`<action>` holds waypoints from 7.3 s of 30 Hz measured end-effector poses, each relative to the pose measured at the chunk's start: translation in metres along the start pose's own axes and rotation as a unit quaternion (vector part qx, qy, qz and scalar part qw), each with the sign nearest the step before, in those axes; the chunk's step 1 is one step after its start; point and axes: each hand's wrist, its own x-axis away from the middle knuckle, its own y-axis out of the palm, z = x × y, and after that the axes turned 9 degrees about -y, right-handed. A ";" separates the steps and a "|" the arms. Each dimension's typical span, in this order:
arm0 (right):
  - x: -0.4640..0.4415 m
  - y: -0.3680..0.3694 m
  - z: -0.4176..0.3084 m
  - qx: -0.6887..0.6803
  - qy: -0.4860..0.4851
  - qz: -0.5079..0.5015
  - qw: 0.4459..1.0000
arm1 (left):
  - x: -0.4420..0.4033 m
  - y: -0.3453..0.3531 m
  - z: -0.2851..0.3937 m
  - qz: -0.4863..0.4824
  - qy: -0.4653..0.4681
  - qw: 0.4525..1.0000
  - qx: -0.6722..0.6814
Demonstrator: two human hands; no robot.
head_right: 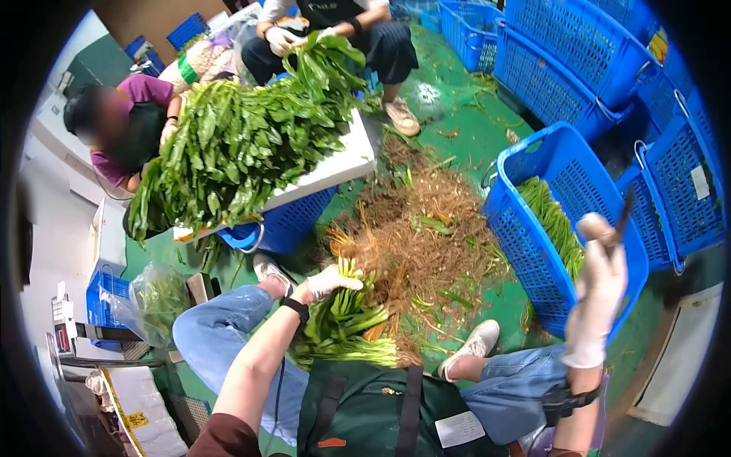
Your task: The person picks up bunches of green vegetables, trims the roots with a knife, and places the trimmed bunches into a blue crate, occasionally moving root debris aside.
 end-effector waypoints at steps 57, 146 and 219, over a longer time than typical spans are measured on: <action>0.121 0.126 0.076 -0.200 0.160 -0.231 0.939 | 0.087 0.117 0.089 -0.098 0.008 0.979 0.176; 0.114 0.076 0.169 0.371 -0.180 -0.480 0.774 | 0.098 0.115 0.076 -0.186 -0.004 0.974 0.131; 0.108 0.105 0.094 -0.150 0.193 -0.206 0.948 | 0.090 0.130 0.059 -0.252 0.015 0.964 -0.088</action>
